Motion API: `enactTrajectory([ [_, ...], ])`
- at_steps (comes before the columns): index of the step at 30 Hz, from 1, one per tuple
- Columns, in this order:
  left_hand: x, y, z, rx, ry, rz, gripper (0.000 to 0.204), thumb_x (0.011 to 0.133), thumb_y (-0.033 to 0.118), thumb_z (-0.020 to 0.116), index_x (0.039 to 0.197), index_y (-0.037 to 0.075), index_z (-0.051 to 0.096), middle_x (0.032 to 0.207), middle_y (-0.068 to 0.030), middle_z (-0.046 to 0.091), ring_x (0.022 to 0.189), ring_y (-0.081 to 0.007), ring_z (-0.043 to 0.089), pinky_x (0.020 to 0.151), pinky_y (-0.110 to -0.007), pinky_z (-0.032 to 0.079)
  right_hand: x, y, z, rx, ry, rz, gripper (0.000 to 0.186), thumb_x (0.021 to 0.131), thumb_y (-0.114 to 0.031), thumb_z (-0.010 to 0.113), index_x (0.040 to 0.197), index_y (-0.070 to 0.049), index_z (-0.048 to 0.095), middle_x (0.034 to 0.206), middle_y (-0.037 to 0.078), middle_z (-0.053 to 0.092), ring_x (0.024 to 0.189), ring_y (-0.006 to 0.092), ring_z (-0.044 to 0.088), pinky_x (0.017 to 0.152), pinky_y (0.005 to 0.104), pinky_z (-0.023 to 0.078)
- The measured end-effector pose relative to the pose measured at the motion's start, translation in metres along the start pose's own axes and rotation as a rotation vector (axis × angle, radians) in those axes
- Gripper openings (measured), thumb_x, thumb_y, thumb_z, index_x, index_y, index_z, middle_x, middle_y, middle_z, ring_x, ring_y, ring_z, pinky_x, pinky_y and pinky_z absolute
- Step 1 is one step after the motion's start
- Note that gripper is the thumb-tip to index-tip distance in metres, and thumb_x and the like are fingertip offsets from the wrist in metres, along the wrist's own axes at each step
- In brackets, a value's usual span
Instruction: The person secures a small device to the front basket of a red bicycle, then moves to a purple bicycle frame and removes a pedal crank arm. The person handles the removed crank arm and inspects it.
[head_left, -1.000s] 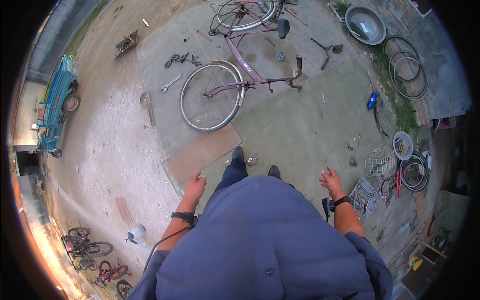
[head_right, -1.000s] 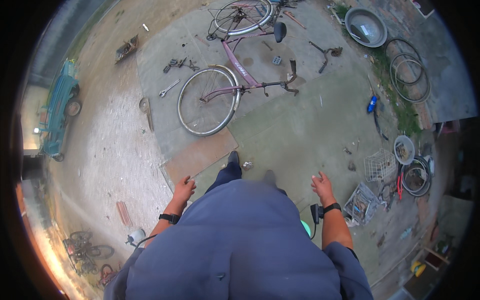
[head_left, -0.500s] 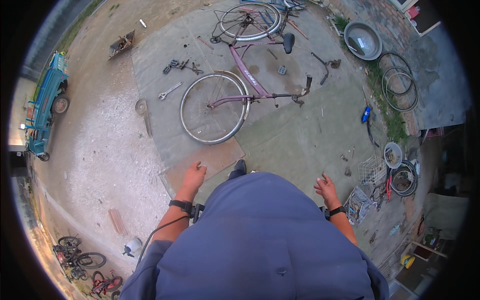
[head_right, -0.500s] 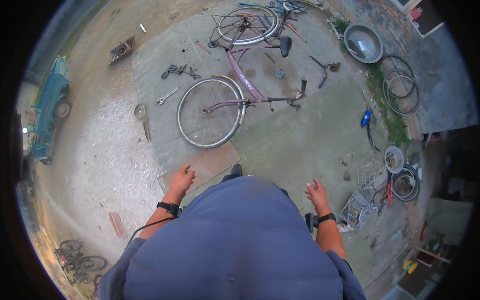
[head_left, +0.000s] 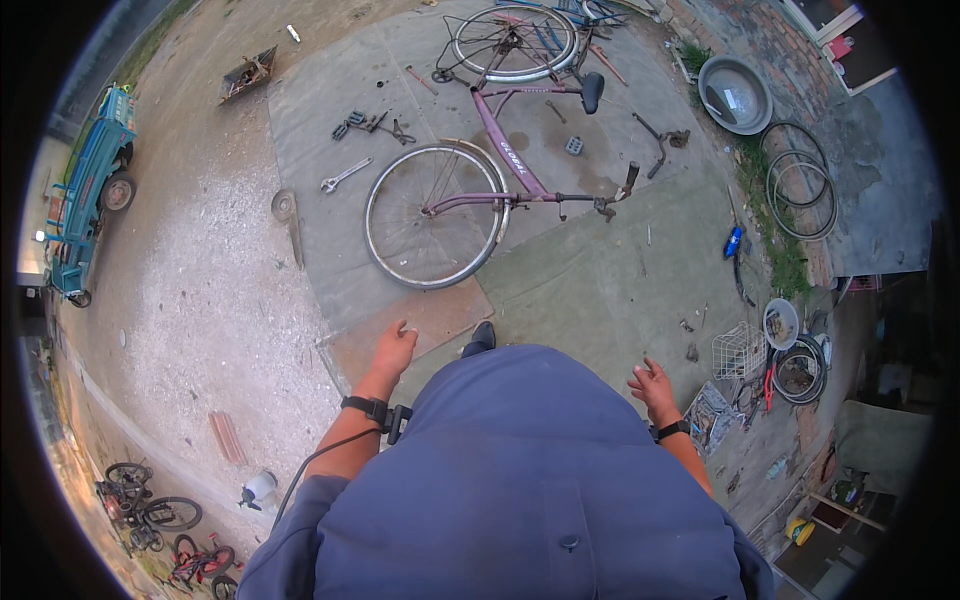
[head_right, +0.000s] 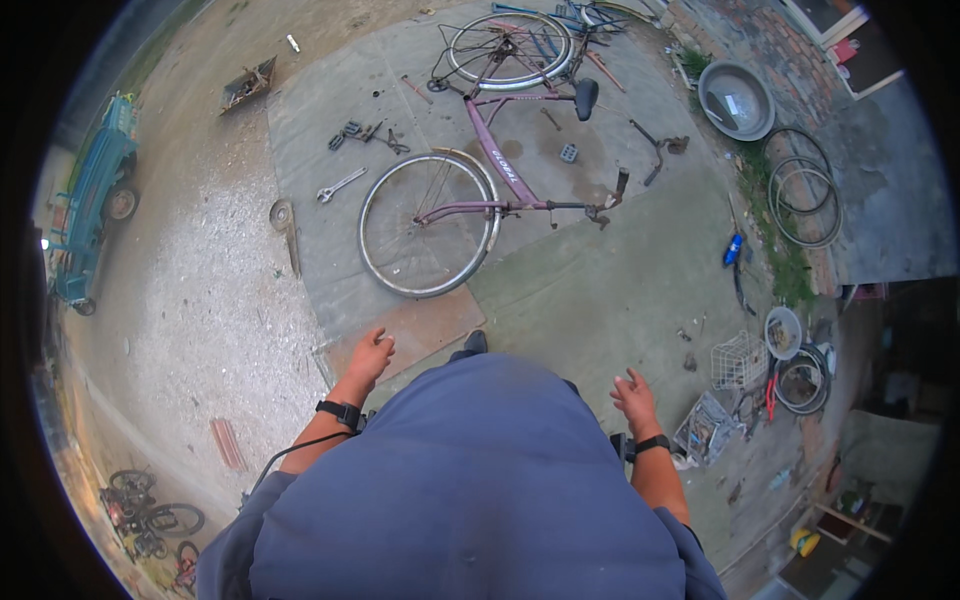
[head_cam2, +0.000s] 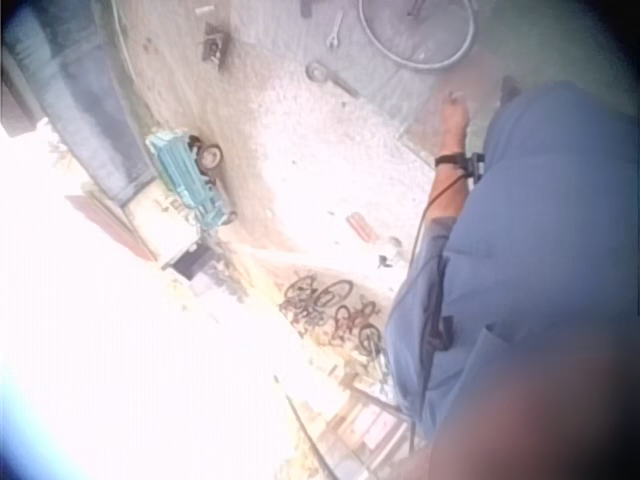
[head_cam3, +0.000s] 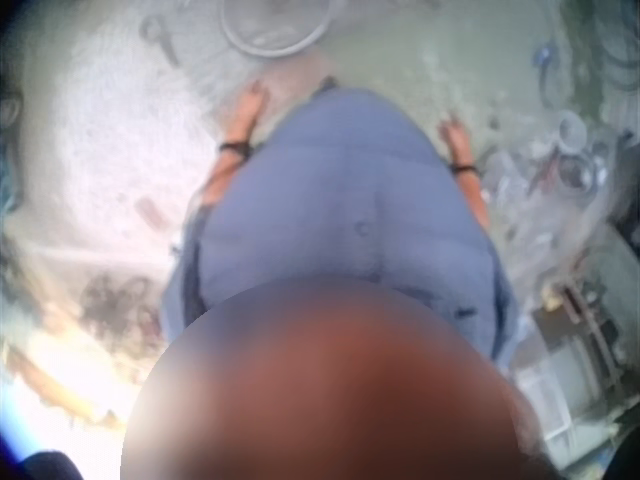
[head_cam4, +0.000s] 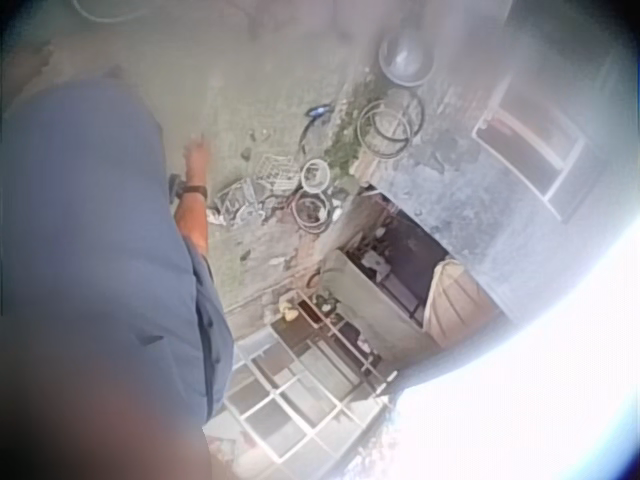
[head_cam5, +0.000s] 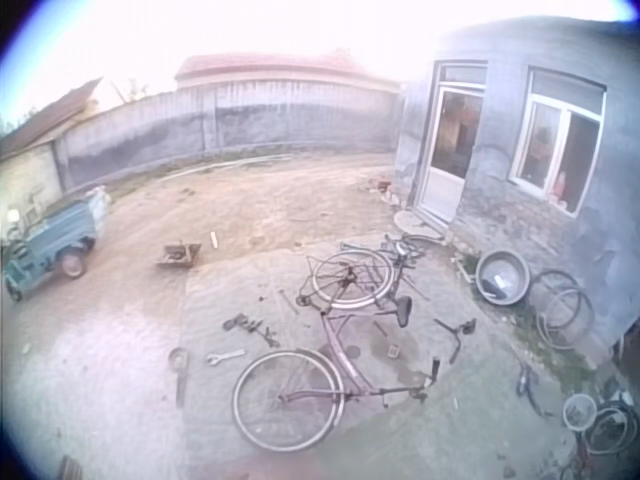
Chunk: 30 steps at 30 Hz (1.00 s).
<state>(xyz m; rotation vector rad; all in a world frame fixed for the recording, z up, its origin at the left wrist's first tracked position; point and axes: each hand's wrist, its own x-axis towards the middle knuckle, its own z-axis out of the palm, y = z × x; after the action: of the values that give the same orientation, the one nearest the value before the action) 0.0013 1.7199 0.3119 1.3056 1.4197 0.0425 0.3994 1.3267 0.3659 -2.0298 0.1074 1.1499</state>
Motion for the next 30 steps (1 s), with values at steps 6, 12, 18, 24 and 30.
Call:
enactTrajectory([
  [6, 0.006, 0.002, -0.003, 0.000, 0.000, -0.003, 0.062, 0.094, 0.027, 0.061, 0.145, -0.001, 0.041, 0.113, -0.0137, 0.064, 0.097, -0.0189, 0.063, 0.076, -0.031, 0.052, 0.006, -0.008, 0.008, -0.013, -0.010, -0.016, 0.076, 0.093, -0.034, 0.068, 0.153, -0.007, 0.030, 0.127, 0.013, 0.058, 0.101, 0.0226, 0.066, 0.084, 0.0366, 0.054],
  [12, 0.009, 0.006, -0.005, -0.035, -0.015, -0.003, 0.062, 0.094, 0.027, 0.061, 0.146, -0.001, 0.041, 0.115, -0.0134, 0.063, 0.095, -0.0182, 0.062, 0.075, -0.032, 0.052, 0.011, -0.012, 0.009, -0.009, 0.005, -0.031, 0.077, 0.092, -0.035, 0.069, 0.152, -0.005, 0.032, 0.124, 0.014, 0.061, 0.098, 0.0219, 0.066, 0.081, 0.0348, 0.053],
  [18, 0.010, 0.017, -0.004, -0.029, -0.017, -0.003, 0.062, 0.094, 0.026, 0.061, 0.145, -0.001, 0.041, 0.114, -0.0134, 0.063, 0.093, -0.0182, 0.063, 0.074, -0.031, 0.052, 0.017, -0.017, 0.006, -0.004, 0.012, -0.034, 0.077, 0.091, -0.035, 0.070, 0.151, -0.004, 0.032, 0.119, 0.014, 0.063, 0.097, 0.0213, 0.066, 0.078, 0.0335, 0.053],
  [24, 0.010, 0.039, 0.006, 0.038, -0.018, 0.010, 0.060, 0.093, 0.025, 0.060, 0.143, -0.003, 0.043, 0.107, -0.0125, 0.066, 0.088, -0.0166, 0.063, 0.071, -0.029, 0.052, 0.028, -0.018, -0.003, -0.008, -0.011, -0.004, 0.077, 0.093, -0.035, 0.068, 0.153, -0.007, 0.030, 0.127, 0.014, 0.059, 0.101, 0.0237, 0.066, 0.083, 0.0373, 0.054],
  [30, 0.015, 0.074, 0.032, 0.012, 0.021, -0.034, 0.058, 0.092, 0.025, 0.062, 0.140, -0.005, 0.048, 0.105, -0.0173, 0.070, 0.091, -0.0212, 0.065, 0.082, -0.034, 0.051, 0.044, -0.015, -0.027, 0.001, -0.007, 0.027, 0.075, 0.093, -0.035, 0.068, 0.153, -0.008, 0.031, 0.124, 0.013, 0.060, 0.100, 0.0228, 0.066, 0.083, 0.0363, 0.054],
])
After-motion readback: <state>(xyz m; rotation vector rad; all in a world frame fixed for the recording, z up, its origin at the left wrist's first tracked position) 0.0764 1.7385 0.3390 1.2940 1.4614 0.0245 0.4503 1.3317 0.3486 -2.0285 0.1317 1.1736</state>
